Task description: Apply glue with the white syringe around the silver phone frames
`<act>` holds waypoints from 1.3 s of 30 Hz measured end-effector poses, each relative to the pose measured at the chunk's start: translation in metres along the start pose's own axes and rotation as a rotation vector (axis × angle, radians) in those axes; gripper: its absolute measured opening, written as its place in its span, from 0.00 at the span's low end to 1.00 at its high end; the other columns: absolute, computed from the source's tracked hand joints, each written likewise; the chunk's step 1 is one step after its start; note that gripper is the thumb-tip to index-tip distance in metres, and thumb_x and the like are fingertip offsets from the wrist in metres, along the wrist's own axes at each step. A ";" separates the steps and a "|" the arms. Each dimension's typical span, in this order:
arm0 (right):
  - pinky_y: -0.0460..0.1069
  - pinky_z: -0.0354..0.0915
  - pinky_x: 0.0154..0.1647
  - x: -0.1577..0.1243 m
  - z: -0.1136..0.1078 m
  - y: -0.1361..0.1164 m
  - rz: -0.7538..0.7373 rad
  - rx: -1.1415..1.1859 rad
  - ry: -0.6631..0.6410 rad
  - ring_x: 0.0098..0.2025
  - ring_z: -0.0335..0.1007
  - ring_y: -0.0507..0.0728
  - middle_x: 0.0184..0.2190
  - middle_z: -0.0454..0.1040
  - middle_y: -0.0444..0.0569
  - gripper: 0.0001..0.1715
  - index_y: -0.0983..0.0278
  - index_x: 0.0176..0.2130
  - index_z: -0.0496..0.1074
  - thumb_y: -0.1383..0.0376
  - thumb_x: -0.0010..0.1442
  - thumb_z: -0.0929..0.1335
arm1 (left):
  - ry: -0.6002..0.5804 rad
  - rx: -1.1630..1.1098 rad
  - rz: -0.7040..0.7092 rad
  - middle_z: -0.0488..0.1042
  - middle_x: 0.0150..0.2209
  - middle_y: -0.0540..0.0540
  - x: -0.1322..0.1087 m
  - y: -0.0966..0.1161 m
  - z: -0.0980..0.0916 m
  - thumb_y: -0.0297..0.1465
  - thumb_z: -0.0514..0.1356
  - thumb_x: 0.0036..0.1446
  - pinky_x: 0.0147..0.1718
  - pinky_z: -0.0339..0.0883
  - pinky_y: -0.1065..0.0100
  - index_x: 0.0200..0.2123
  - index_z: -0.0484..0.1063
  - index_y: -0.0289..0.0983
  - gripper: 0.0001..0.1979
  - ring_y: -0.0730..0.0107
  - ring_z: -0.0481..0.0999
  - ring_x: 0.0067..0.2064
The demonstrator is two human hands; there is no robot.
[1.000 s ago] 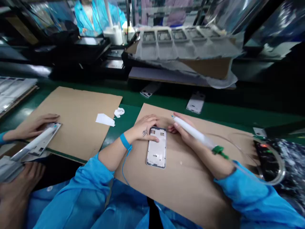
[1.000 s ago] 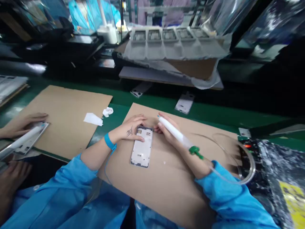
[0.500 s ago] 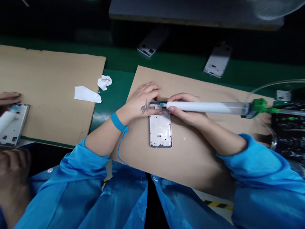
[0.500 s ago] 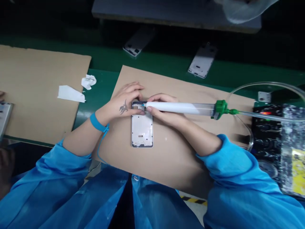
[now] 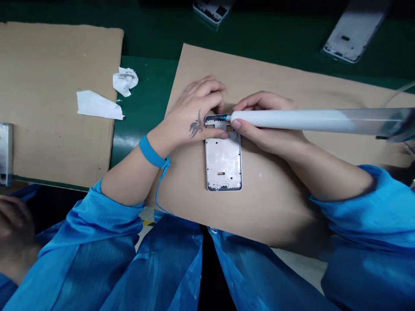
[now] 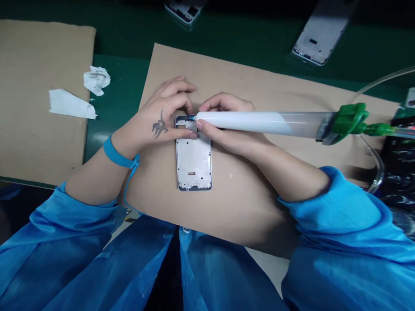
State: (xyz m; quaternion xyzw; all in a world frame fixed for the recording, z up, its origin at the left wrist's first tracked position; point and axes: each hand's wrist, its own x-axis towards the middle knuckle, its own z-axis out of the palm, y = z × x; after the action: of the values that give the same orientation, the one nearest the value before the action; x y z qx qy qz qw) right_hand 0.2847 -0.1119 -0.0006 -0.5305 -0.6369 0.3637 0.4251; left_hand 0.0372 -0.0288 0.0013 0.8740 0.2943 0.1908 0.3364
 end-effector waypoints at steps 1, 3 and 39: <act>0.55 0.81 0.37 0.000 0.000 0.000 -0.002 -0.006 0.003 0.37 0.84 0.61 0.40 0.88 0.49 0.23 0.54 0.42 0.84 0.42 0.60 0.84 | -0.001 0.004 0.001 0.77 0.72 0.52 0.000 0.000 0.000 0.62 0.74 0.54 0.82 0.56 0.24 0.50 0.85 0.59 0.25 0.31 0.58 0.84; 0.56 0.81 0.36 0.000 -0.001 0.000 -0.007 -0.012 0.009 0.36 0.84 0.61 0.41 0.88 0.49 0.21 0.54 0.42 0.85 0.43 0.61 0.84 | -0.001 0.015 0.001 0.76 0.72 0.51 0.000 0.001 0.000 0.61 0.74 0.56 0.82 0.56 0.25 0.50 0.85 0.58 0.24 0.32 0.58 0.84; 0.60 0.80 0.37 0.002 -0.002 -0.003 0.009 -0.065 0.028 0.36 0.84 0.63 0.39 0.89 0.50 0.28 0.53 0.37 0.83 0.37 0.53 0.85 | 0.004 0.074 0.042 0.75 0.71 0.36 -0.002 0.011 -0.002 0.48 0.74 0.61 0.82 0.61 0.33 0.49 0.82 0.46 0.18 0.36 0.62 0.82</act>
State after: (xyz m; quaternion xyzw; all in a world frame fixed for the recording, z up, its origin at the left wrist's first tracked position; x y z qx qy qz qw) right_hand 0.2850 -0.1103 0.0028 -0.5520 -0.6399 0.3374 0.4148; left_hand 0.0385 -0.0357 0.0096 0.8915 0.2832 0.1885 0.2990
